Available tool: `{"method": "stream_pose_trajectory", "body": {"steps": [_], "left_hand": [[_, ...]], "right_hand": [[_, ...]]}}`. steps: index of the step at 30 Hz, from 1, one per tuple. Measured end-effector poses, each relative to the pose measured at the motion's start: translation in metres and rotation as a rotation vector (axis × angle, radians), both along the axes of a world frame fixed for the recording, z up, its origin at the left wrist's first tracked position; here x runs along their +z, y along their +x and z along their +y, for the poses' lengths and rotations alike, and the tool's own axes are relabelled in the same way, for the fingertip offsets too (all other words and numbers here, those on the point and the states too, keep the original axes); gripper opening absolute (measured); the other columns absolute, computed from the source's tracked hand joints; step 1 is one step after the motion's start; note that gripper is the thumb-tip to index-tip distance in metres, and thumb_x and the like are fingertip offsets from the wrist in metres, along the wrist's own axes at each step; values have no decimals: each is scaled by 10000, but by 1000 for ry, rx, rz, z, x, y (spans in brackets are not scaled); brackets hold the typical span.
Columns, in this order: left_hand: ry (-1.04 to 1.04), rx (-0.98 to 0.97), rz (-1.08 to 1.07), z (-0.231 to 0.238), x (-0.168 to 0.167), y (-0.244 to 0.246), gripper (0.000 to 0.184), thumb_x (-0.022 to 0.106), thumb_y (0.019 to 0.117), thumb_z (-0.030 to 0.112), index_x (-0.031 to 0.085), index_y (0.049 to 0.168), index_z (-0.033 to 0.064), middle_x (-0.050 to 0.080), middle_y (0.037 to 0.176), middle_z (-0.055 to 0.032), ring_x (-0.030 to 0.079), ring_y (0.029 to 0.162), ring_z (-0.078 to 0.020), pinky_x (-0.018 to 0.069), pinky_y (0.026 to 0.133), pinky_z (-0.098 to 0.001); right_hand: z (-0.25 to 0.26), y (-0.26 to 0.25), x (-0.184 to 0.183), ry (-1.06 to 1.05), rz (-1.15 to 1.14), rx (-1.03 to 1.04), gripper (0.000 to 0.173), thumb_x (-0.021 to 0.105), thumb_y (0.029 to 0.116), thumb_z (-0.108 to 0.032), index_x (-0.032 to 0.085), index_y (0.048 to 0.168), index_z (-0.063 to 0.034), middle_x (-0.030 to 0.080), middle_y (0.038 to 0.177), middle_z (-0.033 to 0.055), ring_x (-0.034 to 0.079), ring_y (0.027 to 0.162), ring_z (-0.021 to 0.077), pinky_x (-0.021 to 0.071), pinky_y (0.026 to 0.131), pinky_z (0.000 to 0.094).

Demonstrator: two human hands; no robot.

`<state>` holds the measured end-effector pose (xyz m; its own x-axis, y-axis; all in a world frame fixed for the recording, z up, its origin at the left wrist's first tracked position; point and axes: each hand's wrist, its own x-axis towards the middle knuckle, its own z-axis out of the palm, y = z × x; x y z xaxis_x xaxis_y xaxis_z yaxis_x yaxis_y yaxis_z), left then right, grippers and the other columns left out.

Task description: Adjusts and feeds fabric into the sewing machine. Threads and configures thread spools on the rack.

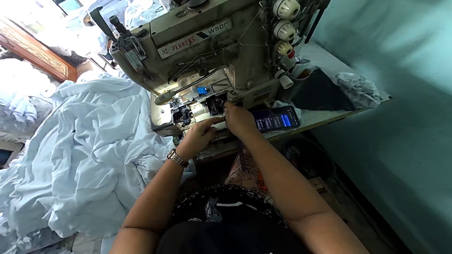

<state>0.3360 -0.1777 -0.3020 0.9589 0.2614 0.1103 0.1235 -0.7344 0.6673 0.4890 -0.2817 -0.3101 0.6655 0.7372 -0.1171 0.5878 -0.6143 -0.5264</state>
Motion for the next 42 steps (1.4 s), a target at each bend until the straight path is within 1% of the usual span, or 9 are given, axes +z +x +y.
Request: {"method": "stream_pose_trajectory", "body": {"steps": [8, 11, 15, 20, 22, 25, 32, 37, 42], "left_hand": [[-102, 33, -18, 4, 1, -1, 273, 435, 1062, 65, 706, 1052, 92, 651, 767, -33, 577, 575, -120, 520, 548, -297], [-115, 48, -74, 6, 5, -1, 256, 444, 1061, 77, 698, 1086, 74, 639, 765, -44, 562, 571, -123, 498, 533, -283], [40, 33, -180, 4, 14, 11, 180, 532, 1050, 92, 701, 1102, 59, 684, 1070, -58, 670, 909, -118, 580, 808, -301], [137, -45, -319, 6, 17, 32, 196, 523, 1024, 62, 714, 1018, 21, 542, 1463, -126, 478, 1405, -220, 414, 1168, -404], [33, -40, -348, 9, 14, 38, 230, 480, 1050, 52, 698, 1066, -21, 681, 1268, -123, 605, 1276, -203, 475, 1121, -407], [-141, 32, -352, 17, 8, 51, 237, 448, 1067, 68, 670, 1095, -11, 709, 962, -70, 692, 860, -126, 596, 834, -340], [-1077, 185, -211, 10, 24, 55, 206, 420, 1055, 69, 599, 975, 134, 418, 608, 75, 372, 478, -33, 333, 447, -176], [-521, 117, -227, -12, 37, 1, 217, 460, 1074, 134, 641, 1160, 52, 642, 887, -44, 632, 731, -124, 584, 724, -320], [-109, 39, -359, -18, 5, -33, 174, 557, 1010, 73, 707, 1061, 3, 666, 1237, -102, 645, 1157, -198, 569, 983, -400]], "right_hand": [[1, 2, -1, 2, 15, 6, 301, 384, 1101, -207, 559, 1311, -81, 704, 1063, 207, 703, 1018, 406, 557, 814, 590], [1, 2, 1, -18, 23, 11, 290, 386, 1105, -216, 559, 1303, -93, 705, 1062, 200, 704, 1019, 401, 560, 812, 584], [1, 0, 5, -70, 28, 0, 294, 454, 1060, -149, 536, 1340, -112, 706, 1064, 199, 708, 1001, 409, 564, 790, 584], [0, 1, 7, -87, 36, -4, 343, 454, 1075, -222, 514, 1404, -141, 713, 1052, 198, 712, 983, 415, 562, 782, 598], [1, 1, 5, -81, 31, 4, 328, 460, 1071, -216, 515, 1384, -136, 710, 1044, 198, 711, 973, 418, 560, 771, 597], [2, 3, 4, -88, 49, 6, 370, 486, 1053, -198, 511, 1421, -163, 712, 1069, 198, 707, 993, 418, 558, 785, 611], [2, 1, 4, -74, 40, -10, 336, 467, 1064, -206, 537, 1385, -139, 709, 1050, 206, 706, 986, 424, 561, 776, 607], [-1, -3, 1, -11, -3, -16, 280, 420, 1081, -185, 553, 1301, -73, 704, 1015, 210, 711, 974, 414, 564, 765, 586], [-1, 2, 0, -11, 50, 32, 313, 410, 1096, -203, 557, 1347, -88, 703, 1077, 222, 698, 1021, 431, 550, 816, 617]]}}
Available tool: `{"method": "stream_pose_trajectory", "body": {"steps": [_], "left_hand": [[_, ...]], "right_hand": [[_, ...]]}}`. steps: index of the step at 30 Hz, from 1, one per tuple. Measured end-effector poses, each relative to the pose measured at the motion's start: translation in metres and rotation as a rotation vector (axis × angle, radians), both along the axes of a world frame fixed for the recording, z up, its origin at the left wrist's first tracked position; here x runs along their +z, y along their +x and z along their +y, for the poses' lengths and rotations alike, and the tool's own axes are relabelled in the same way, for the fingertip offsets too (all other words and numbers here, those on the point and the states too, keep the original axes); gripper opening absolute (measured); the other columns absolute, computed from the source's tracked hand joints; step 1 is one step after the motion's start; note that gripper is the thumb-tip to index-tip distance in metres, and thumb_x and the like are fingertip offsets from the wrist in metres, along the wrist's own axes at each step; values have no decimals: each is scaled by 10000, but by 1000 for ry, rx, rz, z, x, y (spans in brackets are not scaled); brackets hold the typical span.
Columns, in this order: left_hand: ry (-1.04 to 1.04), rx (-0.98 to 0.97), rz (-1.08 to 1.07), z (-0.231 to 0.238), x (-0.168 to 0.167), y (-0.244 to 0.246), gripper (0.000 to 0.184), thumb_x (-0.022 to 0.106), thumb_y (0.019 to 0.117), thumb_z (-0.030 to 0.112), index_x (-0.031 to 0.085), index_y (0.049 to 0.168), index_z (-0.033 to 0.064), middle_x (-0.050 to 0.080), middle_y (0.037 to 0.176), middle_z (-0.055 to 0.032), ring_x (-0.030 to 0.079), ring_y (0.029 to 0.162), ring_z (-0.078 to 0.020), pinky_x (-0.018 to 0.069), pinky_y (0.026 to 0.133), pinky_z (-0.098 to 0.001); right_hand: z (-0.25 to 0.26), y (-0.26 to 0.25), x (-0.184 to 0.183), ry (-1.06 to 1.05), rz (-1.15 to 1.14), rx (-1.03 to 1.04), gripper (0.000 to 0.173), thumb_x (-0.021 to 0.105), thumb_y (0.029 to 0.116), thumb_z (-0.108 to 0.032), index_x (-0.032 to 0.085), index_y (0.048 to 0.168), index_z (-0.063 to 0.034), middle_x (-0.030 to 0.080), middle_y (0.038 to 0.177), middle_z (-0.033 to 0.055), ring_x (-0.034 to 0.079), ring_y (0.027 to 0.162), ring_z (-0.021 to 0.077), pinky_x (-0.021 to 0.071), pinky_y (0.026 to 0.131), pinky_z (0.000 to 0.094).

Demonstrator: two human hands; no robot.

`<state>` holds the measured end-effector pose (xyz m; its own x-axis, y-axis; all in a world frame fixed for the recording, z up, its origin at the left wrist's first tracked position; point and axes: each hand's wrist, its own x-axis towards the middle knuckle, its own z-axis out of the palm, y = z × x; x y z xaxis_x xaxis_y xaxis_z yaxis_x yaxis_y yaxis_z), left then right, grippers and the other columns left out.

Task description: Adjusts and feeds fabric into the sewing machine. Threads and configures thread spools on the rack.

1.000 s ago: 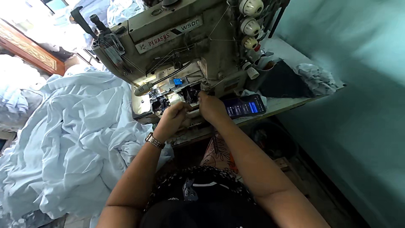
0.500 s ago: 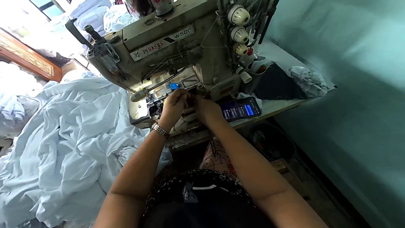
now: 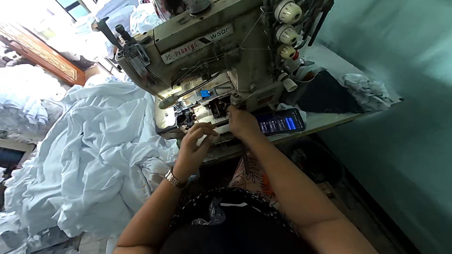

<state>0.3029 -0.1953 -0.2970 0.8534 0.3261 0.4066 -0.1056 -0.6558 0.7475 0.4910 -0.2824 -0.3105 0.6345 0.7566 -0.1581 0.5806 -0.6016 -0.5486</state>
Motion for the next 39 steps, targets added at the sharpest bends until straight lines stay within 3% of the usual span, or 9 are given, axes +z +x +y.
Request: {"method": "stream_pose_trajectory", "body": {"steps": [4, 9, 15, 20, 23, 27, 39], "left_hand": [[110, -61, -28, -12, -14, -15, 166, 579, 1012, 74, 740, 1021, 35, 697, 1209, -93, 614, 1255, -228, 530, 1063, -400], [150, -111, -44, -14, -18, -22, 193, 559, 1019, 75, 747, 1042, 38, 742, 1124, -61, 625, 1240, -226, 472, 1121, -416], [165, -116, -68, -13, -22, -28, 190, 561, 1013, 69, 746, 1046, 45, 744, 1117, -60, 626, 1230, -218, 470, 1114, -403], [154, -109, -71, -13, -25, -28, 195, 559, 1013, 72, 750, 1042, 45, 739, 1126, -64, 625, 1228, -217, 471, 1110, -408], [154, -100, -67, -12, -23, -28, 201, 557, 1023, 96, 751, 1050, 49, 732, 1139, -73, 618, 1239, -226, 474, 1109, -413], [125, -96, -75, -9, -27, -29, 198, 557, 1022, 85, 746, 1050, 35, 729, 1145, -83, 622, 1232, -226, 480, 1100, -404], [61, -120, -97, -8, -41, -24, 200, 554, 1023, 79, 748, 1064, 45, 724, 1140, -80, 645, 1174, -203, 516, 1048, -393]], "right_hand": [[4, -2, 1, -11, -10, -45, 300, 414, 1098, -211, 566, 1324, -85, 705, 1069, 218, 701, 1021, 419, 556, 819, 598], [4, -6, 1, -36, -42, -73, 306, 406, 1104, -223, 556, 1330, -80, 705, 1050, 219, 703, 1011, 422, 558, 814, 595], [8, -1, 5, -51, -23, -38, 323, 379, 1116, -260, 544, 1332, -84, 703, 1071, 214, 698, 1030, 417, 549, 831, 606], [15, -6, 6, -22, -46, -103, 296, 386, 1099, -215, 576, 1251, -46, 699, 1063, 226, 699, 1018, 422, 551, 811, 609], [12, -6, 6, 4, 2, -109, 331, 379, 1111, -223, 574, 1298, -31, 689, 1100, 258, 686, 1050, 449, 541, 846, 632], [8, -3, 3, 52, 96, -120, 297, 412, 1099, -173, 631, 1215, -8, 686, 1089, 254, 673, 1058, 430, 519, 885, 625], [23, -9, 9, 1, 49, -189, 316, 398, 1096, -199, 671, 1153, -52, 705, 1096, 213, 684, 1061, 400, 533, 851, 613]]}}
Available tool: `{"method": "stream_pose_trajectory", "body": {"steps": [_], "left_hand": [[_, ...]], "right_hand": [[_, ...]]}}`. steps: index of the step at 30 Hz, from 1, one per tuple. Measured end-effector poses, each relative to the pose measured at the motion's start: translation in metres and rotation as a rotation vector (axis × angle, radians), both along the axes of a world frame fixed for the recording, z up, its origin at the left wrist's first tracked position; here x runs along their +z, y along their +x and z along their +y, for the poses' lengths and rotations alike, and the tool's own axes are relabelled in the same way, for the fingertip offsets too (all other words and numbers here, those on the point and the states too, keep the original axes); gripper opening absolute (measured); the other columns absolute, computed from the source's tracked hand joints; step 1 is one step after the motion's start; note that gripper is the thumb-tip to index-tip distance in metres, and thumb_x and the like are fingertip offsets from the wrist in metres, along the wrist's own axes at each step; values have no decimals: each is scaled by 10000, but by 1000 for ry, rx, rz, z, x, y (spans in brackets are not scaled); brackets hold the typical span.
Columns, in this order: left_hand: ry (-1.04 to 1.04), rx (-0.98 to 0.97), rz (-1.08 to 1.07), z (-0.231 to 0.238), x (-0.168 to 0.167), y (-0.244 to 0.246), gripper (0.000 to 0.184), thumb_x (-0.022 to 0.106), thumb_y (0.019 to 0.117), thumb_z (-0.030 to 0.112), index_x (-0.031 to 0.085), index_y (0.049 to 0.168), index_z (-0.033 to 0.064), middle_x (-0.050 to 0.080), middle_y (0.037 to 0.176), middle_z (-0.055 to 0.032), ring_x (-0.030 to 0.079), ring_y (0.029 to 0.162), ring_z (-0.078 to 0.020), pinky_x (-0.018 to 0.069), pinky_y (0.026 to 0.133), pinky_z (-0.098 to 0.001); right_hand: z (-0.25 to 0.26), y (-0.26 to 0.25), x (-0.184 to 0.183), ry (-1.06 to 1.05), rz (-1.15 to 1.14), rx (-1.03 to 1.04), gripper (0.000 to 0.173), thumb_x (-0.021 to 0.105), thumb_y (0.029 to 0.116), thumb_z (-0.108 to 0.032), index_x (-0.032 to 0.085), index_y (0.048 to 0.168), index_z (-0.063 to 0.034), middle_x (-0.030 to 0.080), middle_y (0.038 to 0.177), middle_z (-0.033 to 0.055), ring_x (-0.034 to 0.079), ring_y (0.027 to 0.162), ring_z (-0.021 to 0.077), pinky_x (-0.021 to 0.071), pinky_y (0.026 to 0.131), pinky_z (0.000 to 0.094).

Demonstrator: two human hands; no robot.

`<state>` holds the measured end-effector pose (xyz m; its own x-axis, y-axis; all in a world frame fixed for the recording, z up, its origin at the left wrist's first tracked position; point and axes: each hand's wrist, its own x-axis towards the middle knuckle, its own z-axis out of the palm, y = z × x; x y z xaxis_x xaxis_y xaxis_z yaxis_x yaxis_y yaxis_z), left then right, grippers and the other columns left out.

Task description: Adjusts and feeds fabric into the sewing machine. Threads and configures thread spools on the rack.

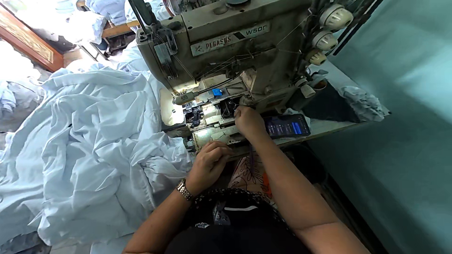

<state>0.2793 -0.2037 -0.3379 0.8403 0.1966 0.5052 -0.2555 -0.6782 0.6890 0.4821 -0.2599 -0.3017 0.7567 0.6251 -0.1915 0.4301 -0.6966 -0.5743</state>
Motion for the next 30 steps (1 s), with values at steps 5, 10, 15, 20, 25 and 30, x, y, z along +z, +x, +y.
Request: {"method": "stream_pose_trajectory", "body": {"steps": [5, 10, 15, 20, 25, 30], "left_hand": [[1, 6, 6, 1, -1, 0, 201, 552, 1019, 70, 747, 1062, 46, 725, 1138, -68, 648, 1158, -184, 517, 1037, -375], [-9, -2, -23, 1, -3, 2, 202, 553, 1019, 72, 747, 1065, 43, 725, 1134, -75, 651, 1148, -186, 520, 1030, -375], [-11, -1, -22, 0, -5, 3, 204, 560, 1024, 97, 755, 1067, 55, 726, 1126, -73, 646, 1153, -192, 504, 1048, -398], [-7, 3, -32, 0, -6, 3, 201, 556, 1025, 93, 751, 1061, 60, 728, 1120, -55, 645, 1157, -181, 505, 1054, -392], [-10, -4, -24, 0, -5, 2, 207, 551, 1021, 82, 751, 1063, 52, 730, 1119, -60, 647, 1156, -185, 507, 1051, -391], [2, 3, -12, 0, -6, 3, 204, 556, 1022, 93, 753, 1060, 58, 728, 1122, -62, 648, 1150, -185, 508, 1041, -388]], "right_hand": [[-1, -4, -2, 29, -45, -46, 310, 408, 1097, -196, 659, 1206, -50, 709, 1101, 208, 690, 1051, 404, 537, 844, 616], [-3, 2, -6, 51, -15, -8, 303, 425, 1094, -215, 679, 1170, -68, 711, 1078, 201, 684, 1044, 398, 518, 849, 635], [2, 3, -5, 12, -38, 0, 337, 415, 1108, -253, 664, 1209, -49, 702, 1106, 230, 677, 1072, 424, 518, 877, 644], [2, -1, -5, 14, -58, -31, 322, 416, 1107, -239, 666, 1170, -45, 707, 1069, 217, 689, 1042, 406, 535, 857, 616], [0, -1, -4, 50, -15, -46, 301, 424, 1098, -198, 669, 1180, -45, 705, 1088, 214, 682, 1053, 409, 528, 870, 621], [1, 3, -5, 16, -18, 8, 313, 426, 1105, -237, 666, 1173, -48, 703, 1080, 215, 682, 1050, 410, 528, 856, 624]]}}
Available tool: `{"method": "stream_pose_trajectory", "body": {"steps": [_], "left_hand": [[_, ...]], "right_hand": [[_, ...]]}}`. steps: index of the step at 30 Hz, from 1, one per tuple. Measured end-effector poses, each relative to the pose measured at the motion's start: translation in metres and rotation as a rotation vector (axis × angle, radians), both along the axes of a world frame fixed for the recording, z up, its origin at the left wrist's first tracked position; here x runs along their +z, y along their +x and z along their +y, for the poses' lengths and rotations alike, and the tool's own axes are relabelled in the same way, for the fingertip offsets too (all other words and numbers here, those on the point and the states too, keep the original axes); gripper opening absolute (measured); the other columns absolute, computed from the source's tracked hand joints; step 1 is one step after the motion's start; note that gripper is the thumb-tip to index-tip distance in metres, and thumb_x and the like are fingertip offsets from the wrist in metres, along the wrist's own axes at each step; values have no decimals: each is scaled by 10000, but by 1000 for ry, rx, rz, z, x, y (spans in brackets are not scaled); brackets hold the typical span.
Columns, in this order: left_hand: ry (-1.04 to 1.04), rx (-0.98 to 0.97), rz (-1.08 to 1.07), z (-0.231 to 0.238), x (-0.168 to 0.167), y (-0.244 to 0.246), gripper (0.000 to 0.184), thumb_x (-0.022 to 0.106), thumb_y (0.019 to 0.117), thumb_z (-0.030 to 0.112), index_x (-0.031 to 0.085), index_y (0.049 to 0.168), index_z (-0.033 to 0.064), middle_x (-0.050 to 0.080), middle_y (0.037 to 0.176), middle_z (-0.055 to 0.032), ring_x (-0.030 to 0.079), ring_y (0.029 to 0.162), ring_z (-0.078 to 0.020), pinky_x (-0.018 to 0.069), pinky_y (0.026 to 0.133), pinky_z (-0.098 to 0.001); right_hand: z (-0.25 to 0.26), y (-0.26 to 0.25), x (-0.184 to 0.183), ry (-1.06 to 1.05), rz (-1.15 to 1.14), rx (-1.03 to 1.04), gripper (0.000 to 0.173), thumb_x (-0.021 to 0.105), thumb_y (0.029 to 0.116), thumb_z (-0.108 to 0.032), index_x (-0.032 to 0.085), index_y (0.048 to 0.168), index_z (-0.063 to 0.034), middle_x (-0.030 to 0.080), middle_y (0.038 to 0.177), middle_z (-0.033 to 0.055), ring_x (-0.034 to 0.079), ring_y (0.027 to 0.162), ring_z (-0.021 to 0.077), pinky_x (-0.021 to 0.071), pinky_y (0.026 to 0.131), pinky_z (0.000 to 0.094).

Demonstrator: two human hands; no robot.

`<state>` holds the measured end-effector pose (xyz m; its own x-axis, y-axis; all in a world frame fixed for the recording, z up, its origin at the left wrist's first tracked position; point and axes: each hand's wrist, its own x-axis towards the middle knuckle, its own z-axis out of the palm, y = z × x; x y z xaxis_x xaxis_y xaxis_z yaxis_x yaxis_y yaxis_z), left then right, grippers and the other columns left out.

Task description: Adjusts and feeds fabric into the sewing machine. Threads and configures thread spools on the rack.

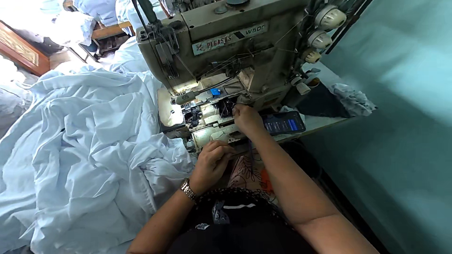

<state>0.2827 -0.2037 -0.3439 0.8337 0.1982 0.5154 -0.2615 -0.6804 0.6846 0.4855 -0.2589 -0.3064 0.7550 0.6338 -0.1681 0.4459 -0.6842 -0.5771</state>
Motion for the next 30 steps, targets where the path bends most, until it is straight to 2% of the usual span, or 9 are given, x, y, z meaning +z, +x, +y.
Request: {"method": "stream_pose_trajectory", "body": {"steps": [10, 15, 21, 27, 30], "left_hand": [[-7, 3, 12, 0, 1, -2, 196, 558, 1021, 87, 749, 1058, 57, 725, 1116, -59, 649, 1144, -183, 521, 1031, -386], [5, 7, 23, 0, 2, -2, 205, 553, 1021, 90, 749, 1063, 48, 727, 1119, -75, 653, 1144, -194, 520, 1036, -392], [16, 19, 10, -3, 2, 1, 194, 563, 1018, 92, 751, 1051, 61, 731, 1103, -57, 655, 1138, -185, 523, 1029, -391], [17, 22, 24, -2, 2, -1, 199, 556, 1019, 84, 750, 1053, 56, 731, 1111, -64, 659, 1138, -186, 533, 1022, -383], [18, 22, 31, -2, 2, -1, 199, 558, 1018, 83, 751, 1057, 52, 732, 1111, -66, 659, 1139, -189, 532, 1023, -383]], "right_hand": [[0, -4, 0, -12, -12, -19, 284, 424, 1101, -217, 644, 1167, -49, 702, 1063, 206, 691, 1038, 394, 545, 851, 599], [-2, 1, -1, 33, 18, 24, 336, 422, 1109, -255, 651, 1238, -44, 698, 1120, 228, 678, 1071, 423, 528, 881, 633], [0, -2, 3, -21, -1, -7, 301, 416, 1107, -243, 637, 1177, -51, 700, 1089, 204, 688, 1064, 388, 544, 868, 595], [-2, -4, 1, 15, -1, -23, 280, 424, 1098, -201, 642, 1193, -54, 704, 1091, 202, 689, 1064, 389, 546, 867, 595], [-4, 0, 0, 15, 7, 29, 309, 414, 1109, -242, 643, 1202, -57, 702, 1102, 204, 686, 1071, 392, 539, 869, 606]]}}
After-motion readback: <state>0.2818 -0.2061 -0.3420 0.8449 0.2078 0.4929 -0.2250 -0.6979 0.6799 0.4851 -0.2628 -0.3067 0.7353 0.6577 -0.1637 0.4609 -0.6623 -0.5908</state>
